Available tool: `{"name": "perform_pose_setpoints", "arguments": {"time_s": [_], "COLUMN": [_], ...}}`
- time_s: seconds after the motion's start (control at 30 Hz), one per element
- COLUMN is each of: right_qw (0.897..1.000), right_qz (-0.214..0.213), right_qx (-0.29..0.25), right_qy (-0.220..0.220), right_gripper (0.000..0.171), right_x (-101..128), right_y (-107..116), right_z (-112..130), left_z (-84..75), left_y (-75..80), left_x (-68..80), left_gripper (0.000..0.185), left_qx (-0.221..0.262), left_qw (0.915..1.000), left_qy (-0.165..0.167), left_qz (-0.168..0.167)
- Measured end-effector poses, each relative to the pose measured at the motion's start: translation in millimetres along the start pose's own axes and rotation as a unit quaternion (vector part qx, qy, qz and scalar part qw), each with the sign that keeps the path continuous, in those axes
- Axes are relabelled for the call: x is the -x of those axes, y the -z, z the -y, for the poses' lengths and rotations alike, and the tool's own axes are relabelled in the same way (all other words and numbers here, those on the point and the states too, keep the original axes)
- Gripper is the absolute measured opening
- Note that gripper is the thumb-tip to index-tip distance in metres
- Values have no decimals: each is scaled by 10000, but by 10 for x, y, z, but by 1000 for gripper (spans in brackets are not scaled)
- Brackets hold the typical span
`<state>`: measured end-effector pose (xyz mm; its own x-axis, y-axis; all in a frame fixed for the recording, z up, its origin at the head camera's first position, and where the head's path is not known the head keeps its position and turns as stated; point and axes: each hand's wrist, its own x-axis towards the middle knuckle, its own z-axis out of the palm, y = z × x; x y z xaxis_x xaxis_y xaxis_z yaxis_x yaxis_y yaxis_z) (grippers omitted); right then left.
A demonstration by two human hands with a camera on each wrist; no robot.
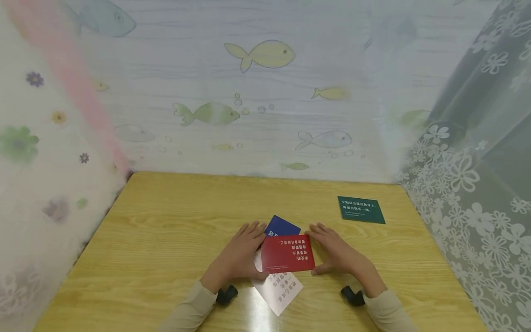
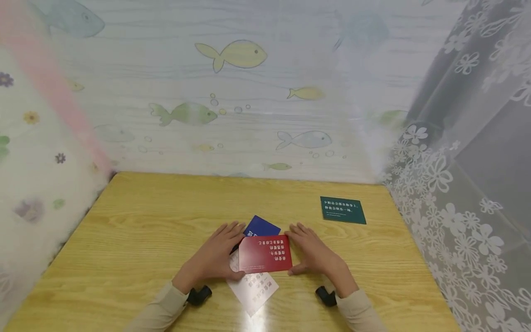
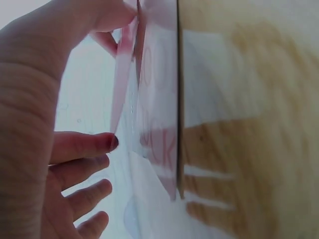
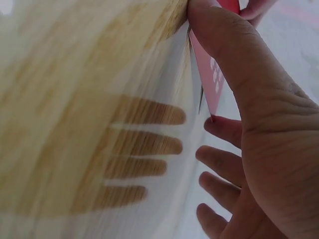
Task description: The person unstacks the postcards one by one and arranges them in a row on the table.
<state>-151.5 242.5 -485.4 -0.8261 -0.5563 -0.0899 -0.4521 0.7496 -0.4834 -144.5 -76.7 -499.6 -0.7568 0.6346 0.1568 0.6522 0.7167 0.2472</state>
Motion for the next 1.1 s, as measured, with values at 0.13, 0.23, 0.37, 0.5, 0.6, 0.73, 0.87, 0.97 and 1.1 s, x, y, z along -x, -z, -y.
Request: {"name": "perform_pose_setpoints", "arguments": {"time_s": [0.13, 0.23, 0.37, 0.5, 0.6, 0.73, 0.87, 0.97, 1.1], "right_qw": [9999, 9992, 9973, 9961, 9963, 9960, 9950, 9948, 9950], "right_qz": [-134, -259, -487, -669, -730, -814, -902, -933, -939], "right_qx": [93, 290, 544, 541, 405, 193, 116, 114, 105], "right_qy": [23, 36, 92, 185, 223, 331, 418, 394, 328], "right_gripper": [104, 108, 109, 109, 108, 107, 107, 108, 108], "right_x": [20, 30, 28, 35, 49, 66, 84, 92, 92], "right_y": [-3, -7, -15, -10, 3, 18, 21, 14, 15], "right_z": [24, 46, 57, 41, 19, 7, 19, 15, 0], "left_z": [28, 42, 56, 61, 66, 72, 79, 85, 89], "left_y": [-6, -3, 5, 28, 40, 52, 54, 49, 60], "left_x": [11, 22, 23, 28, 35, 45, 54, 62, 67], "left_gripper": [97, 101, 103, 100, 97, 94, 98, 103, 101], "left_qx": [108, 256, 259, 250, 175, -46, -150, -181, -227], "left_qw": [9999, 9996, 9995, 9990, 9987, 9982, 9978, 9976, 9970], "left_qy": [58, 122, 97, -4, -87, -100, -74, -70, -81], "left_qz": [-71, -88, -180, -369, -480, -588, -643, -667, -741]}}
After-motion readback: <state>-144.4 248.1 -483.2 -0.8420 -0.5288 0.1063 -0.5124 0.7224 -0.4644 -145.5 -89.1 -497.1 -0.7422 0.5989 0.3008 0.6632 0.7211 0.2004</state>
